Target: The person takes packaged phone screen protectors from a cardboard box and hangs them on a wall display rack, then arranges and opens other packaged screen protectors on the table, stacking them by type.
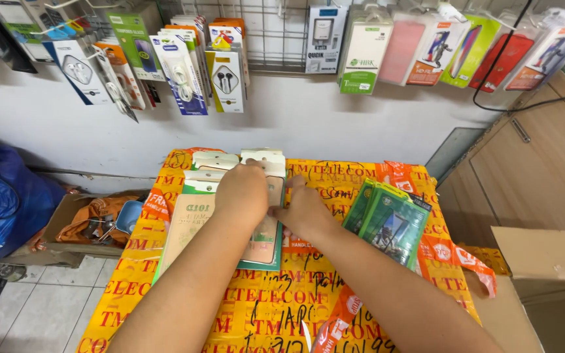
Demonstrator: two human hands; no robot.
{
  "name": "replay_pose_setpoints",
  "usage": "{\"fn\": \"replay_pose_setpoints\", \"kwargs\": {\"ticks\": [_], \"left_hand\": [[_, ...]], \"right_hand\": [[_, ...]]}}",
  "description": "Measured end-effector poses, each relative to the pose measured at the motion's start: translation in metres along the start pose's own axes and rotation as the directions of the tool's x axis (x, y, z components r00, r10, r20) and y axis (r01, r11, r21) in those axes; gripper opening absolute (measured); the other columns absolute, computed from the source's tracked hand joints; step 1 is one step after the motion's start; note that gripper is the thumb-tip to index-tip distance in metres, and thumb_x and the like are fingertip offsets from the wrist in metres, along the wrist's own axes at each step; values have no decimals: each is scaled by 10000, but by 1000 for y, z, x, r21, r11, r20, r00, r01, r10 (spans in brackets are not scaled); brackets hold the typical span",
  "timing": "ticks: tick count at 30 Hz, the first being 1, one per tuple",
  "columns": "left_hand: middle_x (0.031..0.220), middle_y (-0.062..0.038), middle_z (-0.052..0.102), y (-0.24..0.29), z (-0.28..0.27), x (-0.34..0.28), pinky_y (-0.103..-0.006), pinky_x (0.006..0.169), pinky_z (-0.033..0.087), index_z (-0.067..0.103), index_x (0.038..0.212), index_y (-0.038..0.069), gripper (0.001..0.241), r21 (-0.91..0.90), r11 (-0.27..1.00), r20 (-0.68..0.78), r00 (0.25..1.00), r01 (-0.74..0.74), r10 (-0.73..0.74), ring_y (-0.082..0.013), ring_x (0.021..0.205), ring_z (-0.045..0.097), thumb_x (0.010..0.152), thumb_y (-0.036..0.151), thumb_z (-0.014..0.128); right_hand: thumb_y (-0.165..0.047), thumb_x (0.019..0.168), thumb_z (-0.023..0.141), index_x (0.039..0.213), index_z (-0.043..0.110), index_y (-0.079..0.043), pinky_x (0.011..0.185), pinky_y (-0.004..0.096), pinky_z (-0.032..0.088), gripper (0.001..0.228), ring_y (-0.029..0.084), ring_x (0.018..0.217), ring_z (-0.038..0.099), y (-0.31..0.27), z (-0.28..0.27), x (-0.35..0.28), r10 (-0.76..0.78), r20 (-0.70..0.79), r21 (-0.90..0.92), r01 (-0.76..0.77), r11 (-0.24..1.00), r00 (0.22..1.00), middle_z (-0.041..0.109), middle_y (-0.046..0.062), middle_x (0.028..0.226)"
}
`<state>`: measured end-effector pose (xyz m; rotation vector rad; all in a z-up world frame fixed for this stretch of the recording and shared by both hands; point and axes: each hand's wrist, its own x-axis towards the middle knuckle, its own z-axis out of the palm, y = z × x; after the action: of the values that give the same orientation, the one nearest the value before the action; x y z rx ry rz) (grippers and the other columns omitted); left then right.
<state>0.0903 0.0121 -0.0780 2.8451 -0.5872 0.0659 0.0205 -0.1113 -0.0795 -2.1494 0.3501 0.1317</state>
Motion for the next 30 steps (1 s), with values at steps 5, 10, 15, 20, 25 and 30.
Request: {"fn": "replay_pose_setpoints", "kwargs": {"ticks": [5,10,15,20,25,30], "left_hand": [[1085,-191,693,27,-38,-22,-401,786,603,596,1233,-58,471,119,992,-90,995,-36,47,-334,986,709,815,119,721],[1189,-195,674,55,-49,-57,-441,896,557,604,1283,-22,521,-62,918,-159,911,-393,379,-360,1078,666,787,104,703],[1472,-198,480,82,-32,-93,-483,1027,455,519,1418,82,707,-279,641,54,655,-715,754,-397,1296,519,764,216,748],[1631,-207,227,96,-1,-105,-579,1133,309,458,1488,267,737,-285,593,263,534,-753,804,-498,1443,283,824,348,768],[1650,-193,166,100,3,-107,-636,1138,265,444,1497,317,746,-256,630,366,530,-733,765,-507,1482,191,830,370,774],[1662,-175,159,102,-5,-108,-642,1141,271,447,1493,347,758,-263,661,416,535,-703,735,-505,1493,180,818,381,789]], "right_hand": [[-362,834,817,1094,618,-2,757,460,555,487,363,848,707,9,-24,0,-308,-116,-406,238,882,944,722,218,873],[-469,800,784,865,707,-81,746,442,560,401,317,790,716,5,-121,-21,-273,-149,-481,171,860,951,737,136,836],[-499,745,821,872,727,-73,757,451,558,454,317,817,710,48,-181,0,-110,-191,-603,-29,797,975,748,142,843],[-556,677,867,1011,769,-52,830,465,565,612,330,929,729,86,-195,26,185,-81,-719,-185,670,979,781,158,961],[-529,649,889,1108,773,-72,864,465,564,658,326,1002,718,100,-188,38,293,-22,-745,-211,633,956,771,144,1054],[-550,674,854,1081,782,-90,855,471,565,618,317,974,716,99,-189,39,315,11,-767,-194,611,949,774,127,1021]]}}
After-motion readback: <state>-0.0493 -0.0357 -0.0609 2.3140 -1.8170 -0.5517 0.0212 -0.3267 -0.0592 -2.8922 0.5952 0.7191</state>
